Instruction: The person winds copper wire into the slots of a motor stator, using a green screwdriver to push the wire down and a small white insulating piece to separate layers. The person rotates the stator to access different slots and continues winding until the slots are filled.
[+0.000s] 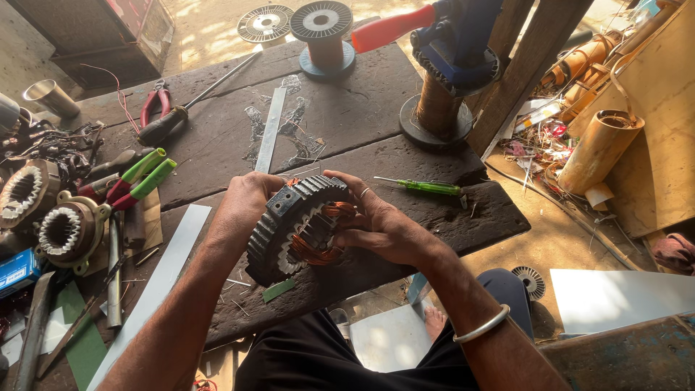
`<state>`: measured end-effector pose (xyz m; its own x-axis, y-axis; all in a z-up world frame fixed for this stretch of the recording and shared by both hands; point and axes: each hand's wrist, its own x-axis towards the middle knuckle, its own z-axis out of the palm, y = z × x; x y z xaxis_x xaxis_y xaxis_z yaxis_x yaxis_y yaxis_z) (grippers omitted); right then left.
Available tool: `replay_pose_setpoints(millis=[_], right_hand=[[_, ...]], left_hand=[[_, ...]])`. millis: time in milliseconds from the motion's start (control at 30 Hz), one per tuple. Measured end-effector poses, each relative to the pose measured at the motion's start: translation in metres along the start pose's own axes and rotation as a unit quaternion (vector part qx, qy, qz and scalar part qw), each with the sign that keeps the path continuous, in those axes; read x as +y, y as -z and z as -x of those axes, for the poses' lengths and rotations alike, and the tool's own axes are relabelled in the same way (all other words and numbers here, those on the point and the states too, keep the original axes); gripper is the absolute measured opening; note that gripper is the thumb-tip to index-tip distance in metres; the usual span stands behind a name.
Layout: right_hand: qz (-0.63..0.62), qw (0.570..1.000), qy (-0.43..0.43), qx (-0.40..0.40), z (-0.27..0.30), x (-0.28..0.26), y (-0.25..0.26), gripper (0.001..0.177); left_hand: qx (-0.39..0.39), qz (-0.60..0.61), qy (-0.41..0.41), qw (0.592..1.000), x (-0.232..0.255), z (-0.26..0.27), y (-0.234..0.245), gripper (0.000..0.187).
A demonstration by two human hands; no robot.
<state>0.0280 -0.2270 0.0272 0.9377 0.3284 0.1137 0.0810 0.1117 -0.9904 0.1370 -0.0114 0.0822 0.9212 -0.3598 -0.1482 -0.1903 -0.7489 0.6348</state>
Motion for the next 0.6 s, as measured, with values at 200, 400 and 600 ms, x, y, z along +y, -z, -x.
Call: replay_pose_setpoints(millis=[200,400,600], right_hand=[[0.048,0.998,0.03,0.034,-0.001,0.012,0.001,0.087],[0.053,0.996,0.05,0.048,0.0,0.012,-0.001,0.083],[0.069,0.993,0.053,0.075,0.006,0.009,-0.006,0.082]], left_hand=[[0.008,-0.002,0.021,1.0,0.004,-0.002,-0.001,0.03],[0.008,-0.001,0.021,1.0,-0.005,-0.008,-0.002,0.028],[-0.071,0.193,-0.029,0.978,-0.028,-0.014,-0.007,0.031]])
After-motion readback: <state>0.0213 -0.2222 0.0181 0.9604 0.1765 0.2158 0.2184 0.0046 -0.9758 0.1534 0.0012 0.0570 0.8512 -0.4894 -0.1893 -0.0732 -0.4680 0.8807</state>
